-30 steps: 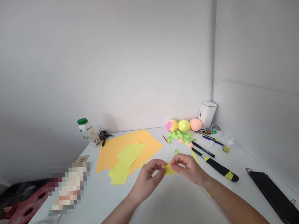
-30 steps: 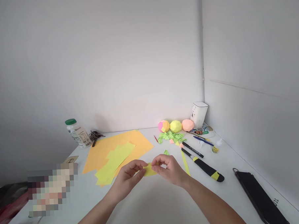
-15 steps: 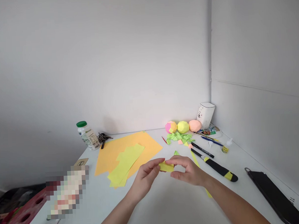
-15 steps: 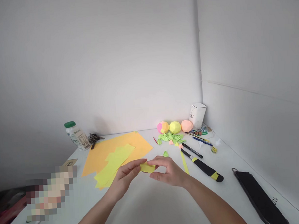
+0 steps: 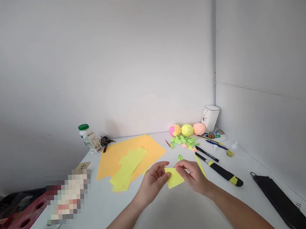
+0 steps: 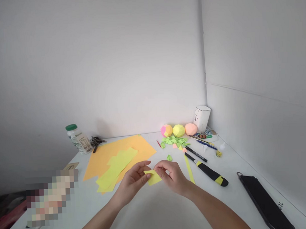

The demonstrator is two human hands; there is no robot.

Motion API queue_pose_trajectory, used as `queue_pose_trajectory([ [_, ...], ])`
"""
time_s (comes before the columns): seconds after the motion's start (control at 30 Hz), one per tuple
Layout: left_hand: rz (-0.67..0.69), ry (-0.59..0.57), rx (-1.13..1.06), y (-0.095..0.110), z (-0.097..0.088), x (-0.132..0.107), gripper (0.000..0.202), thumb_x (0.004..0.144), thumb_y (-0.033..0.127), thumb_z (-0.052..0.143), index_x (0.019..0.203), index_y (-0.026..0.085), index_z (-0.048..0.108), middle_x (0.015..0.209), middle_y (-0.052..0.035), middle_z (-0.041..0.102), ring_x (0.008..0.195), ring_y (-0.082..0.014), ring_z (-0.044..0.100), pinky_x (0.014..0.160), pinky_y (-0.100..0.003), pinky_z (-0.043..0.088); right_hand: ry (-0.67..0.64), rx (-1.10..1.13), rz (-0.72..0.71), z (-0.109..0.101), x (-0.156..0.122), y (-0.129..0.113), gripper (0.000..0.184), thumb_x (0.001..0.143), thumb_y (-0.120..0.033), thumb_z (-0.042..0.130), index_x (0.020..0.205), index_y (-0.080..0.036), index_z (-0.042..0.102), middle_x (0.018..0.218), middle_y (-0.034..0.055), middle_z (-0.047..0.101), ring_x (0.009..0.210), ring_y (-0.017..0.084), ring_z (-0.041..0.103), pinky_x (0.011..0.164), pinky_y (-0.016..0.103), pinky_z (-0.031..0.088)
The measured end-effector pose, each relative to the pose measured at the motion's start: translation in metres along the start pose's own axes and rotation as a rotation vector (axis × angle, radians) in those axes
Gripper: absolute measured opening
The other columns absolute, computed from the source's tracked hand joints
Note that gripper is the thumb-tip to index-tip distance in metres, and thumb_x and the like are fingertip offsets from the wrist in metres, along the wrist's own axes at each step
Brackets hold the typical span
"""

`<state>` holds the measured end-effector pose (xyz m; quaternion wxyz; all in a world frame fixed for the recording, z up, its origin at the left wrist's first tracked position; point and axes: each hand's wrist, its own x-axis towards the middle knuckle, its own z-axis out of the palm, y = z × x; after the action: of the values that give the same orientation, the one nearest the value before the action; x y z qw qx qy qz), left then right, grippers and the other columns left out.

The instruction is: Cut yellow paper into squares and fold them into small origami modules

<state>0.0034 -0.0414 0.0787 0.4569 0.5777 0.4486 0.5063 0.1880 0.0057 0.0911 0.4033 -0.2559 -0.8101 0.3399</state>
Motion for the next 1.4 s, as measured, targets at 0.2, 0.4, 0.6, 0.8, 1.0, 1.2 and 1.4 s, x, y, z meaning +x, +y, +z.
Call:
queue_pose_trajectory([
  [0.2, 0.014, -0.016, -0.030, -0.001, 0.005, 0.000, 0.031, 0.079, 0.045, 0.062, 0.096, 0.019, 0.062, 0.069, 0.0018, 0.053, 0.066, -0.0118, 0.051, 0.062, -0.025, 0.043, 0.088, -0.033, 0.011, 0.001, -0.001, 0.006, 0.023, 0.091, -0.034, 0.047, 0.081, -0.018, 0.060, 0.069, 0.0018, 0.061, 0.059, 0.012, 0.051, 0.056, 0.023, 0.041],
  [0.4, -0.141, -0.062, -0.122, 0.007, 0.009, -0.002, 0.035, 0.076, 0.051, 0.063, 0.068, 0.016, 0.060, 0.062, 0.0010, 0.058, 0.058, -0.0115, 0.051, 0.057, -0.024, 0.041, 0.193, 0.092, 0.138, 0.003, 0.000, 0.007, 0.024, 0.089, -0.039, 0.050, 0.085, -0.018, 0.063, 0.067, 0.0017, 0.061, 0.056, 0.012, 0.051, 0.051, 0.023, 0.042],
  [0.6, -0.087, 0.161, -0.117, 0.005, 0.008, -0.001, 0.034, 0.076, 0.049, 0.063, 0.070, 0.016, 0.060, 0.065, 0.0002, 0.059, 0.061, -0.0120, 0.053, 0.059, -0.024, 0.043, 0.043, 0.458, 0.337, 0.005, 0.002, 0.011, 0.034, 0.085, -0.043, 0.058, 0.106, -0.018, 0.052, 0.075, 0.0004, 0.059, 0.059, 0.012, 0.055, 0.056, 0.025, 0.046],
  [0.8, -0.023, 0.335, -0.109, 0.007, 0.011, -0.001, 0.032, 0.074, 0.048, 0.064, 0.069, 0.017, 0.061, 0.065, -0.0010, 0.060, 0.063, -0.0139, 0.054, 0.060, -0.025, 0.045, 0.020, 0.587, 0.430, 0.010, 0.004, 0.007, 0.034, 0.078, -0.045, 0.065, 0.095, -0.018, 0.051, 0.072, -0.0018, 0.056, 0.061, 0.012, 0.055, 0.058, 0.027, 0.047],
  [1.0, -0.029, 0.256, -0.147, 0.014, 0.009, -0.005, 0.026, 0.076, 0.043, 0.064, 0.069, 0.018, 0.064, 0.065, -0.0008, 0.060, 0.065, -0.0146, 0.054, 0.063, -0.025, 0.045, 0.080, 0.541, 0.425, 0.007, 0.004, -0.001, 0.028, 0.079, -0.044, 0.063, 0.078, -0.017, 0.059, 0.069, -0.0008, 0.057, 0.061, 0.012, 0.054, 0.062, 0.027, 0.046],
  [1.2, -0.068, 0.224, -0.176, 0.007, 0.008, -0.001, 0.025, 0.076, 0.041, 0.064, 0.064, 0.019, 0.062, 0.064, 0.0005, 0.057, 0.065, -0.0133, 0.050, 0.064, -0.024, 0.042, 0.131, 0.529, 0.464, 0.006, 0.006, 0.004, 0.024, 0.077, -0.040, 0.063, 0.072, -0.017, 0.061, 0.066, -0.0007, 0.056, 0.059, 0.012, 0.051, 0.059, 0.026, 0.045],
  [1.4, -0.084, 0.227, -0.170, 0.008, 0.008, 0.000, 0.027, 0.076, 0.042, 0.064, 0.064, 0.018, 0.063, 0.062, 0.0009, 0.055, 0.065, -0.0130, 0.049, 0.064, -0.023, 0.041, 0.135, 0.547, 0.453, 0.006, 0.007, 0.008, 0.022, 0.077, -0.036, 0.062, 0.071, -0.015, 0.064, 0.063, 0.0001, 0.056, 0.057, 0.011, 0.049, 0.058, 0.026, 0.043],
])
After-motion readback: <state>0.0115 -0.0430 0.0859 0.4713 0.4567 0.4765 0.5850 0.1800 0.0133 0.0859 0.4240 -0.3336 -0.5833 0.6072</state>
